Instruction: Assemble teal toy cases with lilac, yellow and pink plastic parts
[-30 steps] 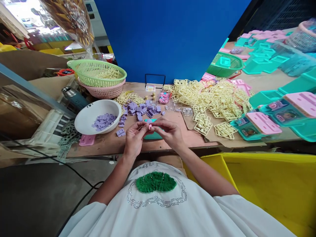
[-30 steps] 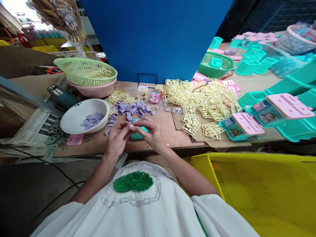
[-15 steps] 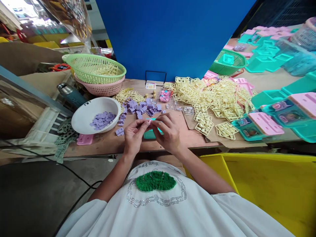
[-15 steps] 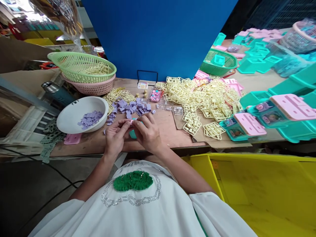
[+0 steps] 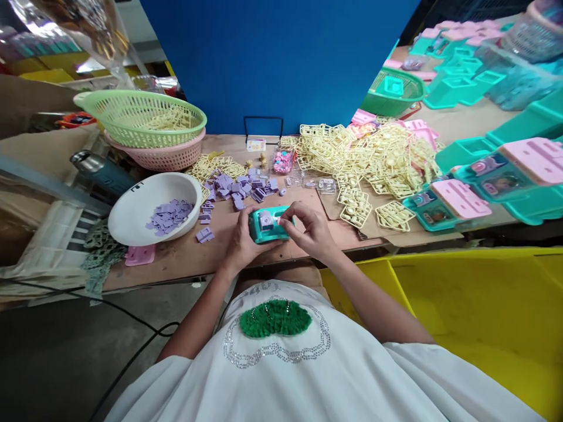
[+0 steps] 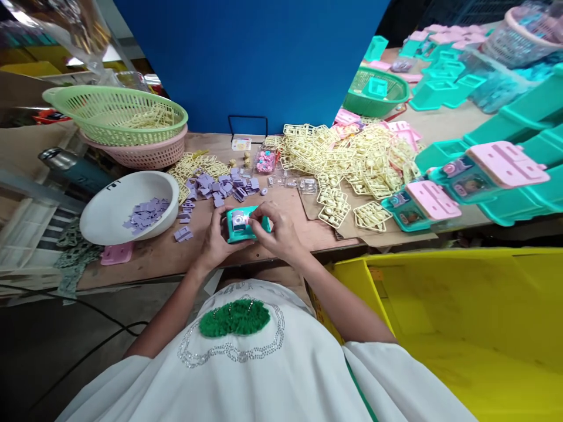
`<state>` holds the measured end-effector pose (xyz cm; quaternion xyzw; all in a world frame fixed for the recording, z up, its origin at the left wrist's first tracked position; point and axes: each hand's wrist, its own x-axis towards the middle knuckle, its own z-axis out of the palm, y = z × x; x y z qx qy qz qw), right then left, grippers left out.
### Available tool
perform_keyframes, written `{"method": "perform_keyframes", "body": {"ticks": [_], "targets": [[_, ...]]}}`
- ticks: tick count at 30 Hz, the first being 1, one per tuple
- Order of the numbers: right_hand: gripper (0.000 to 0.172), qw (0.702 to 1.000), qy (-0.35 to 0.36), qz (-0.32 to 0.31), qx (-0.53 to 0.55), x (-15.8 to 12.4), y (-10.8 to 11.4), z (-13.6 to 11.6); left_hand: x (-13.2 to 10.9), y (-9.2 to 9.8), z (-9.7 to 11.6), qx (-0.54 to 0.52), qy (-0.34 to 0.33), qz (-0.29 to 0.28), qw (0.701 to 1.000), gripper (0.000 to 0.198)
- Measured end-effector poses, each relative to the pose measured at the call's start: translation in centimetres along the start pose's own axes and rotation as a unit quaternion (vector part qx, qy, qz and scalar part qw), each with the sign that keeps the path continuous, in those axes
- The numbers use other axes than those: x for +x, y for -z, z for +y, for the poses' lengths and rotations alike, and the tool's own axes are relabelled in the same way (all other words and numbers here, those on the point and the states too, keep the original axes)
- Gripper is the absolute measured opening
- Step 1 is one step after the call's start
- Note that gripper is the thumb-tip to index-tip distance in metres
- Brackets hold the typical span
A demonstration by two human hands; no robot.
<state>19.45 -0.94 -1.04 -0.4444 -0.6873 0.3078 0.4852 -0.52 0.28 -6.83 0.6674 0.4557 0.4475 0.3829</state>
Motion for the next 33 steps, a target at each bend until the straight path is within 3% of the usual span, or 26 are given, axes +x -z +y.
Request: {"method": "perform_keyframes", "body": {"ticks": [9,17,33], "targets": [[0.014,0.998,0.046,0.007,-0.030,-1.8,0.1,-0.7,-0.9,0.3,2.4,0.216,-0.187,0.035,0.958,0.090],[0.013,0.999,0.048,0.003,-0.018,-2.4,0.4,-0.3,-0.8,0.4,3.2,0.245,-0.216,0.010,0.945,0.075],[0.014,0.998,0.057,0.016,-0.017,-2.8,0.9,-0.2,-0.6,0.2,3.8,0.259,-0.229,0.001,0.938,0.072]]}}
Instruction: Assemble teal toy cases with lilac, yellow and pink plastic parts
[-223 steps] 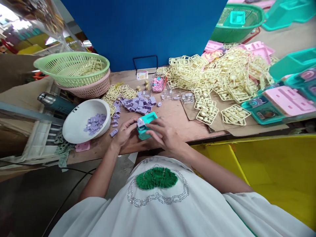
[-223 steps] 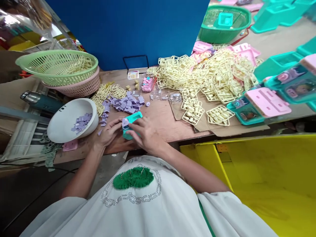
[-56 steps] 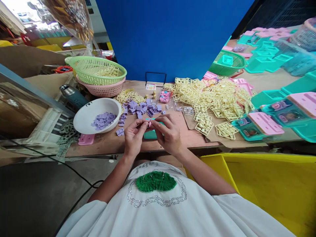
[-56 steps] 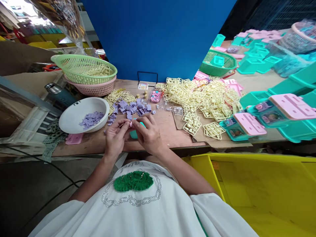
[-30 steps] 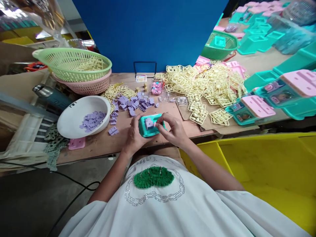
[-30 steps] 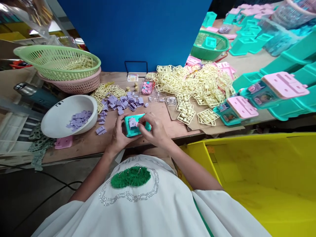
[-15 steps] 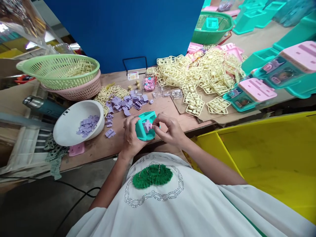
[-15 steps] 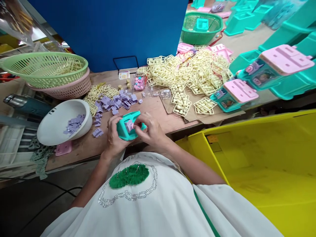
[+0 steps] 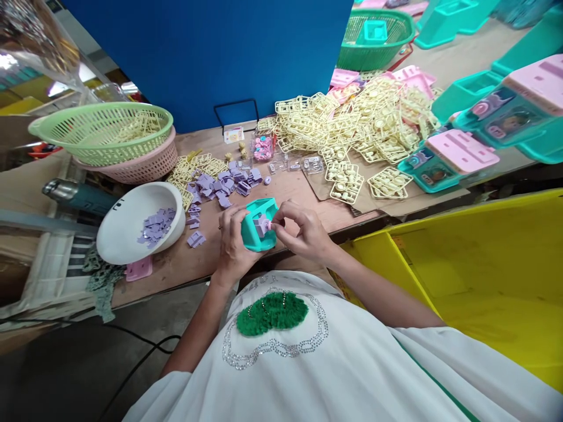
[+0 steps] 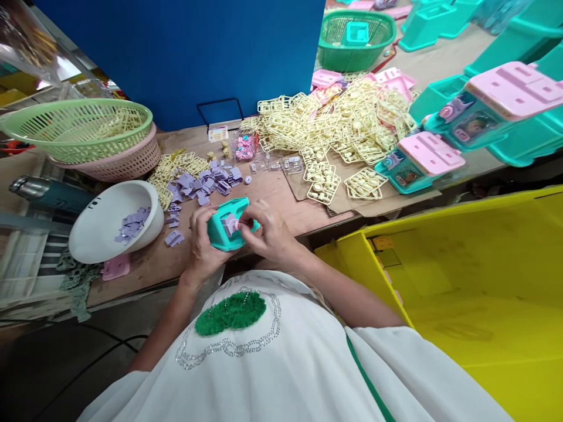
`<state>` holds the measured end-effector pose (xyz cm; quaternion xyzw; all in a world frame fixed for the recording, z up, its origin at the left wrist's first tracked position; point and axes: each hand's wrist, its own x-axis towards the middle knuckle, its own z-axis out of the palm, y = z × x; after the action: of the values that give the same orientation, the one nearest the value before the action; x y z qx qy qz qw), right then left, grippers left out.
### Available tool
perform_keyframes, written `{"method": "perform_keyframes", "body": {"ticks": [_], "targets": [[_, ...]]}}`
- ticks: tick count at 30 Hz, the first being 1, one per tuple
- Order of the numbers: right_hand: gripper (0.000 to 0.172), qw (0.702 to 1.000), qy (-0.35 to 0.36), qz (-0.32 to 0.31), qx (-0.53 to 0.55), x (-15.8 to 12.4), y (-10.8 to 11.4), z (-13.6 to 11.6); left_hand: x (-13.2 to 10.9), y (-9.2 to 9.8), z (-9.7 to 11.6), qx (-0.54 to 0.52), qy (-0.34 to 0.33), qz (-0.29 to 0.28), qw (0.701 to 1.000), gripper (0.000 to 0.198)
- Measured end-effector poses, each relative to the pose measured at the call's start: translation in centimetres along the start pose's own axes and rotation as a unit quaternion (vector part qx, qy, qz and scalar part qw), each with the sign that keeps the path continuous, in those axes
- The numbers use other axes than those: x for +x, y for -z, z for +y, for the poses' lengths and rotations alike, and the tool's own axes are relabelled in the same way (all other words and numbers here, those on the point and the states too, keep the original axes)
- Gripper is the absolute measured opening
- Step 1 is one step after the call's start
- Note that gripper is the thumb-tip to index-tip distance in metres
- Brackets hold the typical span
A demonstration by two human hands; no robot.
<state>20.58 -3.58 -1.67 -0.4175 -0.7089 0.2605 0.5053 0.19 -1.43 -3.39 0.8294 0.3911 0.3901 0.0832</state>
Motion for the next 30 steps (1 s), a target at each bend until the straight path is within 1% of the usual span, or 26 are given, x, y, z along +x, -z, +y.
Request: {"method": "perform_keyframes", "body": {"ticks": [10,14,17,18,20,21,23,25,28,30], "targets": [[0.014,1.000,0.004,-0.006,-0.030,0.1,0.0,-0.3,-0.1,-0.1,-0.1,0.004,-0.001,-0.001,1.000,0.072],[0.016,0.998,0.007,-0.009,-0.064,0.5,-0.3,-1.4,-0.4,-0.2,0.5,0.028,0.013,0.012,0.999,0.077],[0.019,0.995,0.033,0.000,-0.098,0.8,-0.4,-2.2,-0.6,-0.1,1.2,0.042,0.042,0.011,0.998,0.077],[0.021,0.993,0.046,0.010,-0.107,0.9,-0.3,-2.2,-0.6,-0.1,1.3,0.051,0.037,0.017,0.998,0.078],[0.022,0.993,0.060,0.012,-0.101,1.0,-0.2,-1.7,-0.4,-0.2,1.3,0.067,0.014,0.016,0.998,0.073],[0.021,0.994,0.064,-0.002,-0.086,1.0,-0.2,-1.2,-0.2,-0.2,1.2,0.076,0.008,0.019,0.997,0.068],[0.020,0.995,0.075,-0.031,-0.058,0.9,-0.3,-0.1,-0.1,-0.3,1.1,0.080,-0.007,0.044,0.996,0.066],[0.019,0.995,0.080,-0.016,-0.050,0.7,-0.5,0.8,-0.2,-0.5,1.0,0.075,-0.003,0.068,0.995,0.068],[0.013,0.989,0.138,0.018,-0.049,0.5,-1.1,1.4,-0.5,-1.0,0.6,0.062,-0.002,0.093,0.994,0.072],[0.012,0.985,0.164,0.012,-0.056,0.4,-1.3,1.5,-0.8,-1.3,0.4,0.058,-0.001,0.100,0.993,0.075]]}}
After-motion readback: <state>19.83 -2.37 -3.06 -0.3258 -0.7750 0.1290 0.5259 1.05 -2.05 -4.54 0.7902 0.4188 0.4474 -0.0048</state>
